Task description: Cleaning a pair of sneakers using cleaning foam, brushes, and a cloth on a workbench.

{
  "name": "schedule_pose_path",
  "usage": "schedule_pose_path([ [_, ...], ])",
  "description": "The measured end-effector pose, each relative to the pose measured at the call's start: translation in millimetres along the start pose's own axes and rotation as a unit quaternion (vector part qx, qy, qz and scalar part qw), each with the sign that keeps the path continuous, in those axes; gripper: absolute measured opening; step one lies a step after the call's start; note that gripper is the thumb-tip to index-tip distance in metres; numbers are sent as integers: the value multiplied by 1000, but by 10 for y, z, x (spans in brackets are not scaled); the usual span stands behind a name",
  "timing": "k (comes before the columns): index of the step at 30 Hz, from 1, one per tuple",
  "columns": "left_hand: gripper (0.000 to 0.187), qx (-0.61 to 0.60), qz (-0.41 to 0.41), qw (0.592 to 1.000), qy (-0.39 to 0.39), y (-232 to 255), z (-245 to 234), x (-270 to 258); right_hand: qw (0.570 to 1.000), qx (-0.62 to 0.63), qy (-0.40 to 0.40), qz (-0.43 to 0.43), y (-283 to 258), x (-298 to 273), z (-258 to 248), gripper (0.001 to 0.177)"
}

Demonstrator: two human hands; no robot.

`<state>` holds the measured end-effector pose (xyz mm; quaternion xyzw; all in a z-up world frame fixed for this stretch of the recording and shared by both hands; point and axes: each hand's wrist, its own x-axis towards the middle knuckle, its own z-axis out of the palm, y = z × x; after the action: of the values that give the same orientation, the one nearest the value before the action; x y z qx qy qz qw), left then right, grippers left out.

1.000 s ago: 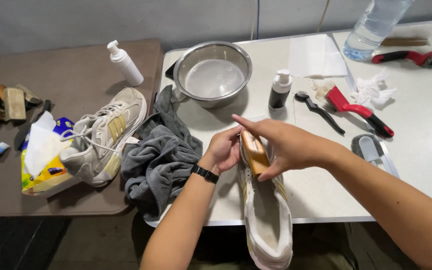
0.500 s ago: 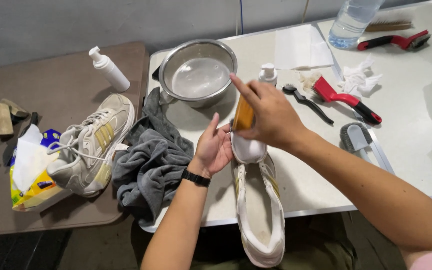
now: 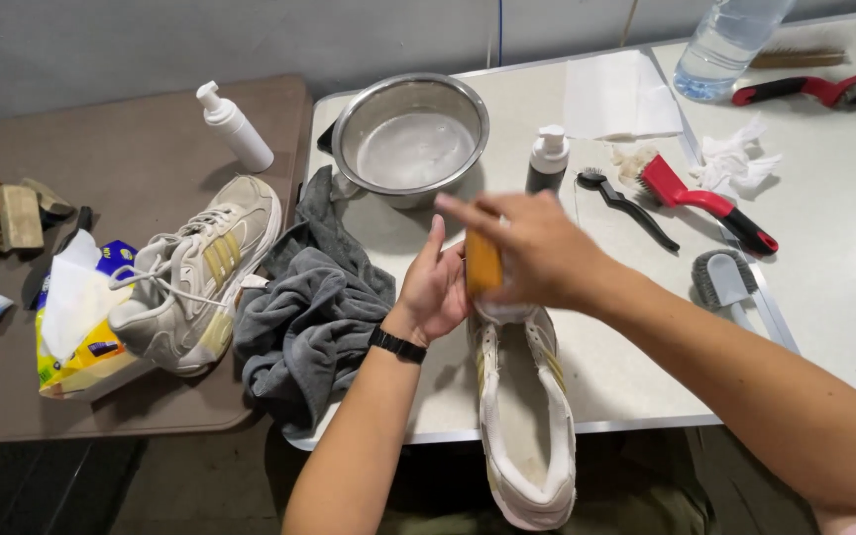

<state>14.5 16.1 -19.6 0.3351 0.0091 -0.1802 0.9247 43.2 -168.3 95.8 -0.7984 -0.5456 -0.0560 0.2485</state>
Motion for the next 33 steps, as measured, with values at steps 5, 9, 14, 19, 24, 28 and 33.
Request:
schedule_pose_path([
  [5,95,-22,-20,999,-20,99,272,-224,998,-47,40,25,27,-91,116,145],
  [9,95,-47,-24,998,-36,105,322,-250,999,-21,22,21,101,-70,-25,144],
  [14,83,-16,-9,1000,3,-16,199,-132,999,26,-37,3,-101,-205,-79,122],
  [19,44,4,32,998,44,-142,-88,159,993,-92,31,72,161,-191,-158,130],
  [24,36,17,64,994,84,-391,-633,383,991,63,-116,24,-260,-286,-264,121],
  [28,37,9,56,996,70,-387,-407,281,990,-109,-10,89,12,-269,-165,135],
  [33,30,5,64,994,87,-345,-520,356,982,91,-133,98,-210,-245,-333,131],
])
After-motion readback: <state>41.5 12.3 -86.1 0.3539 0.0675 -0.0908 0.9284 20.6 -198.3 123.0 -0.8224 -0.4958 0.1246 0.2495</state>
